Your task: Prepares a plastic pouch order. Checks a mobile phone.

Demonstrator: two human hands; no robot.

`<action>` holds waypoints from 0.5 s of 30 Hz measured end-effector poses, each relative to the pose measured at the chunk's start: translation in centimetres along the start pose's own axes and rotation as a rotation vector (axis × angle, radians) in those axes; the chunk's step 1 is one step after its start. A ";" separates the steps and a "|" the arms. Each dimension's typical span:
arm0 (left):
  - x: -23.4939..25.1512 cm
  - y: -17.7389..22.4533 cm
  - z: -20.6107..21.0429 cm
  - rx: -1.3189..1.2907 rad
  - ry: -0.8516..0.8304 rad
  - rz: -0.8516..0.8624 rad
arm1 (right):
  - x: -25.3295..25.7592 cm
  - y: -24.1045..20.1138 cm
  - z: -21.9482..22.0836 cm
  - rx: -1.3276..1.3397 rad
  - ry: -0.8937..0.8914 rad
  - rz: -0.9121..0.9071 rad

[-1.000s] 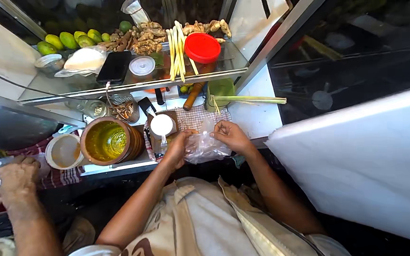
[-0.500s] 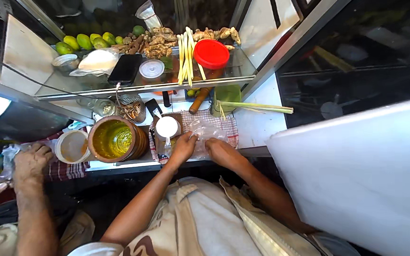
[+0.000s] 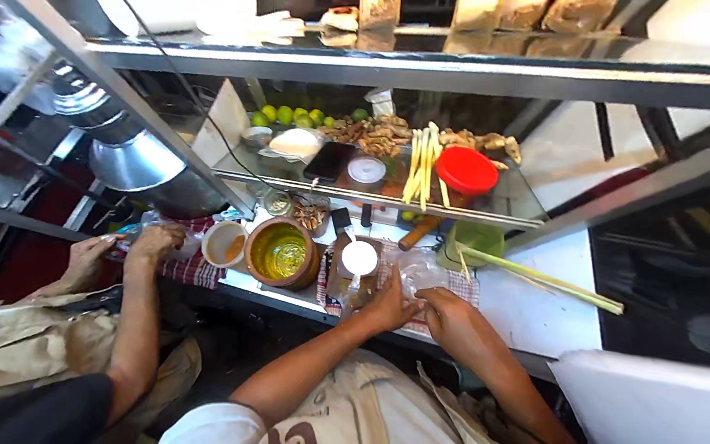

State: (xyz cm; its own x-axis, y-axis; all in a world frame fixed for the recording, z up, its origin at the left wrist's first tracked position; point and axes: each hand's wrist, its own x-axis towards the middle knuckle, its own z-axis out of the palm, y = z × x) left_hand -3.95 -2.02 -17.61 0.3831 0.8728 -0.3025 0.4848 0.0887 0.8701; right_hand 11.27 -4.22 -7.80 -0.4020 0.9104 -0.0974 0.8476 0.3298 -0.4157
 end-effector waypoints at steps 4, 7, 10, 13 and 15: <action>-4.1 5.1 -5.8 0.258 -0.232 -0.081 | 2.0 -0.4 -1.4 0.028 0.082 -0.022; -6.3 8.3 -14.2 0.249 -0.007 0.048 | 2.5 0.2 -1.7 0.083 0.005 0.007; -4.0 9.4 -21.2 0.332 0.473 0.094 | 2.4 0.6 -1.0 0.131 -0.130 0.005; 1.1 7.5 -25.4 0.451 0.581 -0.093 | 2.5 -0.6 -0.9 0.179 -0.164 -0.005; 3.5 6.3 -25.9 0.476 0.529 -0.194 | 2.7 -1.5 -1.2 0.203 -0.154 -0.016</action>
State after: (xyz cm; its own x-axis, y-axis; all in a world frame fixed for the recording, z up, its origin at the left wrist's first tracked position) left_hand -19.92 14.07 -3.12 -0.1163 0.9881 -0.1004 0.8403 0.1518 0.5204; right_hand 9.33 -1.93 -6.40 -0.4761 0.8516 -0.2195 0.7600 0.2728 -0.5899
